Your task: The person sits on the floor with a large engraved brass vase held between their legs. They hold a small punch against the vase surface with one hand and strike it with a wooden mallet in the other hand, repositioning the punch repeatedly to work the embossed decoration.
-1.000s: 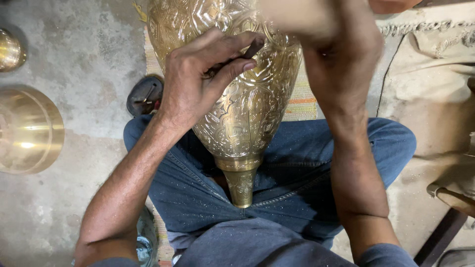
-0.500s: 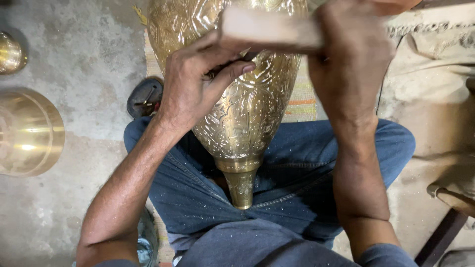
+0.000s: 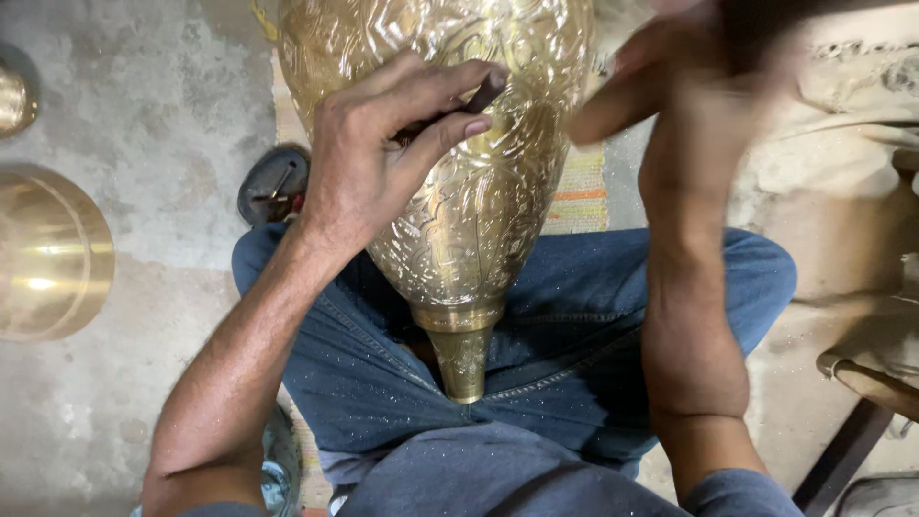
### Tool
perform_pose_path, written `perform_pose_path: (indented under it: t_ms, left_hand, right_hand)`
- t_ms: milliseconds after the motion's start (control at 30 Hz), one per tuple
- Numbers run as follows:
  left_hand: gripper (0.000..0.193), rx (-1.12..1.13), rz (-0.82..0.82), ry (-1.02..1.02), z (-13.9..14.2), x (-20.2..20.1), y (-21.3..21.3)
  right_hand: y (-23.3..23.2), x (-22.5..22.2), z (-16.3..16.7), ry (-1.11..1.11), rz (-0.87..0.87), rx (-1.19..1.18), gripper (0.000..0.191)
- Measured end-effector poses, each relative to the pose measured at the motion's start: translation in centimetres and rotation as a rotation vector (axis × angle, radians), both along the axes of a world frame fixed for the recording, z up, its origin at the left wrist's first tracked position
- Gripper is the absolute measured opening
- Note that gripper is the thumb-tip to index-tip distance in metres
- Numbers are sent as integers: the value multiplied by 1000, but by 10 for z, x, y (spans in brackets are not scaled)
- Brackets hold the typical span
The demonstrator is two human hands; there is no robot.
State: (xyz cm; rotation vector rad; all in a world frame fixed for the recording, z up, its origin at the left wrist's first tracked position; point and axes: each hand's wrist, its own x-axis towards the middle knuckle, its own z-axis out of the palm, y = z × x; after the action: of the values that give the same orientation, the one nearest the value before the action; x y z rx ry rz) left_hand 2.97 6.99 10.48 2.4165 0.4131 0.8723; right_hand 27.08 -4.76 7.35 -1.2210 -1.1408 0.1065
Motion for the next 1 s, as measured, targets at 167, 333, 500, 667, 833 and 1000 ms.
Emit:
perform_pose_path:
  t_ms: [167,333,500,667,833,1000]
  left_hand:
    - [24,-34,0,-12,-1,-1,3]
    - [31,-175,0,-63,-11,-2,9]
    - [25,-35,-86,-42,-15,-4,17]
    - [33,-125,-76,1,-11,-7,24]
    - [33,-12,-95,-41,-14,-8,21]
    - [31,-39,-103,-54,-17,-7,22]
  right_hand:
    - [-3,10,-2,-539,-159,-304,26]
    - [-1,12,-7,-129,-139,-268,26]
    - [0,2,1,-583,-138,-131,41]
    - [0,-7,15,-761,-251,-146,42]
    - [-2,1,11,-764,-338,-192,32]
    - [-1,6,0,-62,47,-177,21]
